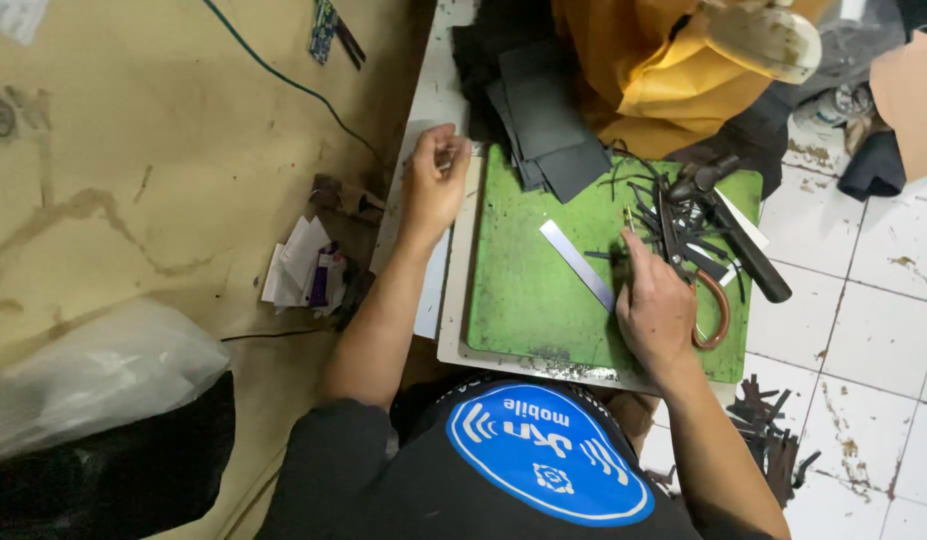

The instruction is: Cutting leather pieces and assembling them with adhesive to create a wallet

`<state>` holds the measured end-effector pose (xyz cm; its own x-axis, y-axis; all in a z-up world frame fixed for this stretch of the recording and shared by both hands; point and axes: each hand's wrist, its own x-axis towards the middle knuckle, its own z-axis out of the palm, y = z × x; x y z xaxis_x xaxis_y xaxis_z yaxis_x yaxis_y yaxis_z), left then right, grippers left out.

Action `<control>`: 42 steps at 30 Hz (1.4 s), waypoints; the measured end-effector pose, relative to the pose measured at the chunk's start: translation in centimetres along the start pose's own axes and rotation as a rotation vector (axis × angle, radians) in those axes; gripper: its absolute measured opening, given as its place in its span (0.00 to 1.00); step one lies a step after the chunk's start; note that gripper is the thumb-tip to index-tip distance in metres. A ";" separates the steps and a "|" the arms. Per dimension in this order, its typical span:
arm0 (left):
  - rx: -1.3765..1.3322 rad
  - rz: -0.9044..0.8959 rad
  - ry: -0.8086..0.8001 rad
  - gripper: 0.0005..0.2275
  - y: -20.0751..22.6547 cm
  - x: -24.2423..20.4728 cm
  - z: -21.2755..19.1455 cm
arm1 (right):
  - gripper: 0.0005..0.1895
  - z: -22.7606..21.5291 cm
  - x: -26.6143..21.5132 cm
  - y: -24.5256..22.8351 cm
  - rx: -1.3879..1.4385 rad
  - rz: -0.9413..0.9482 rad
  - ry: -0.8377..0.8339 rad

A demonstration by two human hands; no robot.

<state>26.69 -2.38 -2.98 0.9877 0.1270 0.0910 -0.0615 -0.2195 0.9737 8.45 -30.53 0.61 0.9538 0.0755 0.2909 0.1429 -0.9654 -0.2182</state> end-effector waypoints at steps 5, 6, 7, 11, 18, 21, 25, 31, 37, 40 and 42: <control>-0.177 -0.190 0.090 0.22 -3.6 5.5 2.6 | 0.21 0.8 0.7 -0.2 -0.323 -0.033 0.042; -0.200 -0.202 0.110 0.22 -3.4 6.1 3.1 | 0.17 0.6 1.2 -0.4 -0.352 -0.058 0.101; -0.205 -0.202 0.108 0.22 -3.7 6.4 3.5 | 0.17 1.4 2.2 -0.5 -0.356 -0.058 0.101; -0.101 -0.296 0.130 0.19 -6.0 7.2 5.3 | 0.28 3.4 7.5 -2.8 -0.195 -0.179 0.208; -0.466 -0.323 0.088 0.17 -4.0 5.6 5.7 | 0.51 4.4 16.5 -9.5 0.004 -0.142 0.090; -0.579 -0.294 -0.037 0.14 -1.0 4.9 5.5 | 0.55 6.2 19.0 -9.9 -0.151 -0.028 0.037; -0.642 -0.345 -0.189 0.17 -1.3 6.1 4.4 | 0.45 8.3 20.6 -7.1 -0.234 0.082 -0.014; -0.419 -0.415 0.120 0.10 -0.5 8.1 2.3 | 0.40 9.0 21.3 -5.0 -0.247 0.043 0.106; -0.419 -0.521 0.040 0.26 -0.4 11.3 4.4 | 0.34 6.5 22.4 -6.3 -0.145 0.155 0.067; -0.429 -0.625 0.096 0.26 -1.8 13.1 5.4 | 0.41 4.7 23.0 -7.1 -0.010 0.202 -0.146; -0.166 -0.424 0.157 0.19 -3.1 13.8 5.8 | 0.48 4.5 23.1 -7.1 0.028 0.166 -0.154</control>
<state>41.37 -5.56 -5.99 0.8980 0.3189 -0.3031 0.3071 0.0389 0.9509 30.70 -20.76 4.68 0.9936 -0.0445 0.1038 -0.0140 -0.9606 -0.2775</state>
